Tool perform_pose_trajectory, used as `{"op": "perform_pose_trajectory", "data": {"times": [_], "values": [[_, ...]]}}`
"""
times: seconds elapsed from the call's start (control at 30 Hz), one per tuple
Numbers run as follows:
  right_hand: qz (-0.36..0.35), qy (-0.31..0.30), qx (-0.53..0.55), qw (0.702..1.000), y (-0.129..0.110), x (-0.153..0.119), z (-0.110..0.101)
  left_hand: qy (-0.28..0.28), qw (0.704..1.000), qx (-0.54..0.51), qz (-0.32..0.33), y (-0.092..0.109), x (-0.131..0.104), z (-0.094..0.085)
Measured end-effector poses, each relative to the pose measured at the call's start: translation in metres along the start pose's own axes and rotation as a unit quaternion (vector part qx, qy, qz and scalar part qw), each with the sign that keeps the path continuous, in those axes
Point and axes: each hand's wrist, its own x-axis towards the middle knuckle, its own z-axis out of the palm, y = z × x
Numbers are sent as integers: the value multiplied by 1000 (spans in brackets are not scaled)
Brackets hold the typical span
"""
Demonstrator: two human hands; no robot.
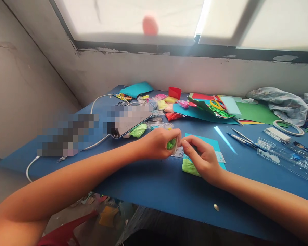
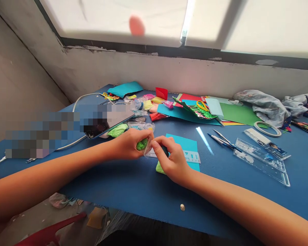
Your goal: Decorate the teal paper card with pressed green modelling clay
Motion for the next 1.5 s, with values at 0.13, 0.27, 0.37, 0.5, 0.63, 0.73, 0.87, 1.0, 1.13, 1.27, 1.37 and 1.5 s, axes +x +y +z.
{"op": "perform_pose_trajectory", "data": {"times": [0.13, 0.27, 0.37, 0.5, 0.63, 0.73, 0.87, 1.0, 1.13, 1.27, 1.37, 1.5], "values": [[5, 7, -10, 1000, 0, 0, 1, -18, 1000, 15, 1, 0, -1, -2], [15, 20, -13, 1000, 1, 0, 2, -39, 998, 42, -1, 1, -3, -1], [23, 31, -9, 999, 1, 1, 1, -40, 997, 68, 6, 1, -4, 0], [27, 32, -8, 999, 1, 2, 0, -41, 994, 97, 11, 1, -5, 0], [28, 30, -11, 999, 1, 3, 0, -55, 991, 125, 5, 2, -4, -1], [37, 26, -12, 999, 0, 3, 0, -66, 987, 149, 7, 2, -4, -2], [42, 27, -12, 999, 1, 3, 1, -80, 977, 198, 14, 1, -4, -4], [33, 36, -47, 998, 5, 2, 3, -92, 964, 248, 32, -1, -4, -5], [25, 42, -93, 994, 9, 2, 3, -104, 954, 279, 33, -2, -3, -7], [28, 28, -91, 995, 7, 2, 2, -110, 953, 280, 24, -1, -3, -9], [37, 11, -51, 998, 5, 3, 0, -99, 955, 277, 25, 0, -3, -9], [47, 8, -28, 998, 5, 4, -2, -87, 959, 266, 33, 0, -4, -8]]}}
